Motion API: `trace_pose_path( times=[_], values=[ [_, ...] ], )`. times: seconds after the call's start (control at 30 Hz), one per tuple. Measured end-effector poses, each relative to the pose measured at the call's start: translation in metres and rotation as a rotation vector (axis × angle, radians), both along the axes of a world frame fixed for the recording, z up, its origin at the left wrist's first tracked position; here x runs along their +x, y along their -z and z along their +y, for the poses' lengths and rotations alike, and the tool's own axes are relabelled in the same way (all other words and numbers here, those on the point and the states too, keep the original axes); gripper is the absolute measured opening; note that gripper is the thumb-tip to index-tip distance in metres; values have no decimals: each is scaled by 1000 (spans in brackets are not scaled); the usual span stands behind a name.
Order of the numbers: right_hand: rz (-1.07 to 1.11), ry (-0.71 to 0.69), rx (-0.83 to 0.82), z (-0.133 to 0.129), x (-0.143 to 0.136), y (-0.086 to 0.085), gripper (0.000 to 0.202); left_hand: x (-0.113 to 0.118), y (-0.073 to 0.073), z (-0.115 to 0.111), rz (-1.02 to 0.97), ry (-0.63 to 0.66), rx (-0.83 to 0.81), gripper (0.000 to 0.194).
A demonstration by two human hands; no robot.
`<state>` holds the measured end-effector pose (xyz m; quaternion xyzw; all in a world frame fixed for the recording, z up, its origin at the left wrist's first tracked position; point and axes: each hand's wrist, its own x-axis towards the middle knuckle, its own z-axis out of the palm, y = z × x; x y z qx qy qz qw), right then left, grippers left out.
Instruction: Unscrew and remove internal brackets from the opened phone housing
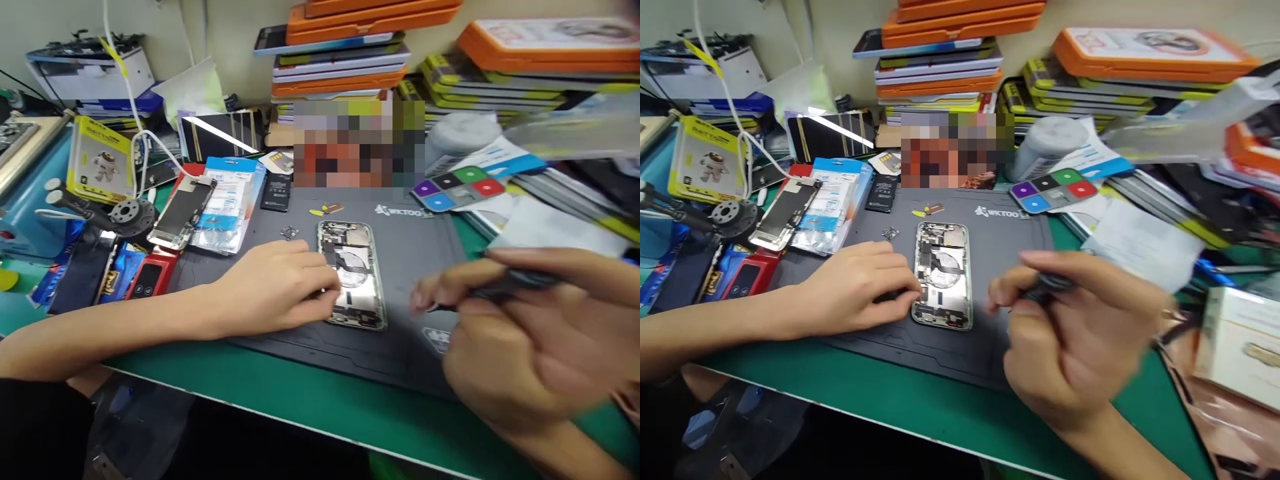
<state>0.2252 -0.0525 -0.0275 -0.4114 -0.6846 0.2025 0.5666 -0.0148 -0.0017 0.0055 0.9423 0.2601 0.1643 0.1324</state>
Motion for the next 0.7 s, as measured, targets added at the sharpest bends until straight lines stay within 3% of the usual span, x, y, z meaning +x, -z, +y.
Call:
trace_pose_path(
  times=[0.07,0.13,0.27,0.7],
  values=[
    [-189,20,-99,3,-3,-3,38,0,0,2,-41,-57,10,20],
    [-388,-74,-246,5,-6,-5,39,0,1,4,-48,-108,14,19],
    [-625,-197,-376,5,-9,-7,8,0,0,6,-31,-155,3,18],
    [-728,-233,-570,10,-15,-19,14,-1,1,7,16,-122,22,21]
  ],
)
